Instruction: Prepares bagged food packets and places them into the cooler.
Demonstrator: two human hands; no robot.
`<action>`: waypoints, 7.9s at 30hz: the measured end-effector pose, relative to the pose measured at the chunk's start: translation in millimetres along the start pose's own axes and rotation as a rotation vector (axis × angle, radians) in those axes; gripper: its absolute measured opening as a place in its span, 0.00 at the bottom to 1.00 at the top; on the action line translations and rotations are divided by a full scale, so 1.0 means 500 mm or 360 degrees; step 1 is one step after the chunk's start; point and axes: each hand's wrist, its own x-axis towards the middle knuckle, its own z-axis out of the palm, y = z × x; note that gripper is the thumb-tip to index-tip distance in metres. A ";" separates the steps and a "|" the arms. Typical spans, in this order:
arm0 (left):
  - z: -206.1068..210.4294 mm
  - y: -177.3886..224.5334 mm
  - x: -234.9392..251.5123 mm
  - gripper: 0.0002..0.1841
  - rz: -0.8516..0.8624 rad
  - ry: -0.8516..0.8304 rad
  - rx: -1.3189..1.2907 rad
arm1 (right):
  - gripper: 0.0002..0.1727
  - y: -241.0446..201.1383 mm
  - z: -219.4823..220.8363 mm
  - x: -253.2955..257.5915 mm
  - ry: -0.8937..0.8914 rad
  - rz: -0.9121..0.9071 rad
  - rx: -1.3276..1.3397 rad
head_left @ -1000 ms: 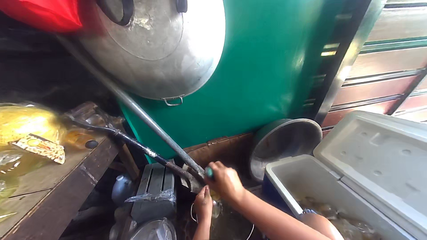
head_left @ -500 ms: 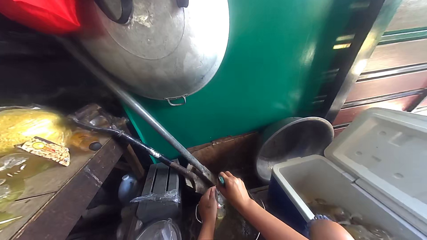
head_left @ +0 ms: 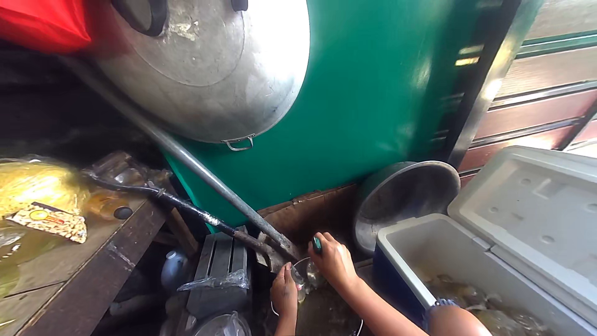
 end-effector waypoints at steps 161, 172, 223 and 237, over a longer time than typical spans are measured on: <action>-0.012 0.129 -0.066 0.23 0.0802 -0.0405 0.0320 | 0.25 0.059 -0.028 -0.055 -0.0946 0.1170 0.1821; -0.041 0.120 -0.099 0.21 -0.0306 -0.0244 -0.1306 | 0.19 -0.029 0.024 -0.007 -0.0511 0.2185 0.2816; -0.011 -0.145 -0.210 0.12 0.0097 -0.0531 0.0282 | 0.34 0.171 0.191 -0.275 -0.0919 -0.0254 0.0160; 0.029 -0.168 -0.230 0.07 0.0086 -0.0208 0.0174 | 0.33 0.176 0.192 -0.286 -0.0803 -0.0273 0.0227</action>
